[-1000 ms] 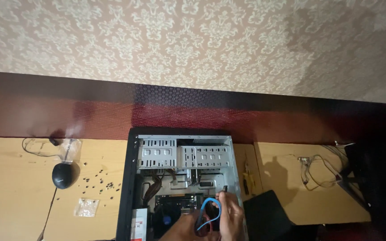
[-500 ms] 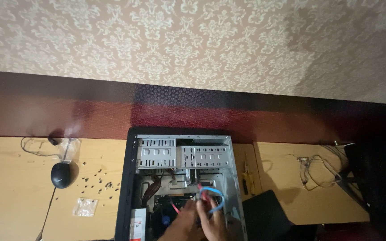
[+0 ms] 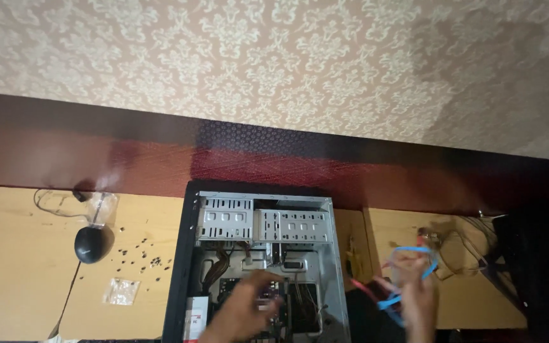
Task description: Connecting and organizing internal power and data cables within a desktop computer case.
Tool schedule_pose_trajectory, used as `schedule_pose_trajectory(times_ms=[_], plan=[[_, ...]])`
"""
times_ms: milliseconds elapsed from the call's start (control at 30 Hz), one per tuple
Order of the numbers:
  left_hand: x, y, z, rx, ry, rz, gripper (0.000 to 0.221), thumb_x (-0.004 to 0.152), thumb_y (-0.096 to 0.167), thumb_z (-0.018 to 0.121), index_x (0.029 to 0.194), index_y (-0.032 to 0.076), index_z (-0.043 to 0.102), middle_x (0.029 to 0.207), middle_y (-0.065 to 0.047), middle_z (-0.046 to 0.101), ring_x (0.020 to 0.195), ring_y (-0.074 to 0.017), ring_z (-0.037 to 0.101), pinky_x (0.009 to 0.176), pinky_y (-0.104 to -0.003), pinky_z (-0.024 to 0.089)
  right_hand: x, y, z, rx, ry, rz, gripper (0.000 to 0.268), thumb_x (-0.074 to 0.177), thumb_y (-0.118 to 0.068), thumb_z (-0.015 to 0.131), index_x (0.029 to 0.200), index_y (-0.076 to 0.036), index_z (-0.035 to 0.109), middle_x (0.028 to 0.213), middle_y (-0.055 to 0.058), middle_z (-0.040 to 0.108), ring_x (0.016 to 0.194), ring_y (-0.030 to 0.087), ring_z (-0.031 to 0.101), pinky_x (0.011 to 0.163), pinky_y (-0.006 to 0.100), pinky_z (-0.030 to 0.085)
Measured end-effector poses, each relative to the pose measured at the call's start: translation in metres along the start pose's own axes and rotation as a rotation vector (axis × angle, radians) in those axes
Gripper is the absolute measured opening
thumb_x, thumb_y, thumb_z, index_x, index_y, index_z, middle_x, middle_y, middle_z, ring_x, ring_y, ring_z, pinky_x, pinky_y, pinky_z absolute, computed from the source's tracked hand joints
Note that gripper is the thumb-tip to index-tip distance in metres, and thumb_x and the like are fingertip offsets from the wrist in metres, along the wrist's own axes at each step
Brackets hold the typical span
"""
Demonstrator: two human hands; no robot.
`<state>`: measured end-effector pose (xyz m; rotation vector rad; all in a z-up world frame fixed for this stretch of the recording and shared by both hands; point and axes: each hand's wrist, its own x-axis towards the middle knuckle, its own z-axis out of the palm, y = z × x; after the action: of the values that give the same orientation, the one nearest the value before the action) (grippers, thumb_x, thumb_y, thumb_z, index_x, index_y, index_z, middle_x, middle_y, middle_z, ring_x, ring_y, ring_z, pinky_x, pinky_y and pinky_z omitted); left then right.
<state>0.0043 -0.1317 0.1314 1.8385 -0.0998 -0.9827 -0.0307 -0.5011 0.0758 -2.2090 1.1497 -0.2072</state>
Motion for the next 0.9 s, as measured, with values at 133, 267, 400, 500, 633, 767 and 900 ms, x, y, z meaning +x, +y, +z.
schedule_pose_trajectory(times_ms=[133,267,400,500,633,767,900], plan=[[0.082,-0.105,-0.001,0.481,0.189,0.075,0.034,0.089,0.039,0.079,0.119,0.027,0.07,0.137,-0.003,0.053,0.133,-0.026,0.052,0.113,-0.047,0.05,0.106,0.096,0.053,0.016,-0.085,-0.117,0.053,0.115,-0.041,0.029,0.137,-0.014,0.069,0.111,0.014,0.078,0.111,0.032,0.07,0.093,0.041,0.051],[0.132,-0.138,-0.005,0.448,0.131,-0.186,0.056,0.092,0.047,0.07,0.143,0.028,0.055,0.16,-0.015,0.023,0.153,-0.0396,0.017,0.124,-0.057,0.025,0.137,0.142,0.104,0.476,-0.253,0.155,0.038,0.105,-0.028,0.052,0.111,0.004,0.07,0.099,0.026,0.072,0.084,0.039,0.073,0.072,0.05,0.061],[0.138,-0.123,-0.008,0.198,0.175,-0.398,0.078,0.099,0.047,0.061,0.163,0.025,0.02,0.171,-0.02,-0.006,0.158,-0.0456,0.003,0.129,-0.057,0.016,0.158,0.202,0.133,0.319,-0.138,0.281,0.056,0.095,-0.047,0.074,0.079,0.006,0.072,0.069,0.014,0.063,0.06,0.023,0.066,0.04,0.037,0.046],[0.161,-0.149,-0.003,0.115,0.193,-0.296,0.09,0.1,0.04,0.058,0.165,0.016,0.0,0.172,-0.013,0.0,0.159,-0.0406,-0.009,0.129,-0.056,0.009,0.229,0.275,0.151,-0.676,-0.355,0.227,0.079,0.1,-0.062,0.029,0.134,-0.004,0.071,0.139,0.027,0.067,0.125,0.044,0.064,0.106,0.047,0.048],[0.18,-0.166,-0.003,0.24,0.26,-0.245,0.075,0.103,0.039,0.042,0.162,0.006,0.008,0.171,-0.02,-0.004,0.158,-0.0451,0.0,0.129,-0.054,0.01,0.169,0.231,0.115,-0.222,-0.025,0.266,0.098,0.083,-0.062,0.062,0.148,0.01,0.052,0.149,0.032,0.053,0.137,0.047,0.05,0.112,0.051,0.04],[0.174,-0.171,-0.009,0.117,0.361,-0.203,0.1,0.096,0.041,0.064,0.161,0.0,0.0,0.171,-0.019,-0.002,0.156,-0.0435,0.011,0.125,-0.054,0.02,0.116,0.17,0.081,0.061,0.145,0.146,0.066,0.087,-0.04,0.065,0.137,0.003,0.061,0.135,0.03,0.059,0.126,0.045,0.053,0.102,0.052,0.039],[0.162,-0.167,-0.013,0.223,0.369,-0.246,0.102,0.098,0.026,0.069,0.161,-0.004,-0.005,0.163,-0.026,0.024,0.148,-0.0388,0.035,0.122,-0.047,0.034,0.056,0.102,0.067,0.551,0.171,0.01,0.041,0.092,-0.016,0.074,0.129,0.0,0.068,0.115,0.016,0.071,0.104,0.02,0.064,0.087,0.028,0.051]])
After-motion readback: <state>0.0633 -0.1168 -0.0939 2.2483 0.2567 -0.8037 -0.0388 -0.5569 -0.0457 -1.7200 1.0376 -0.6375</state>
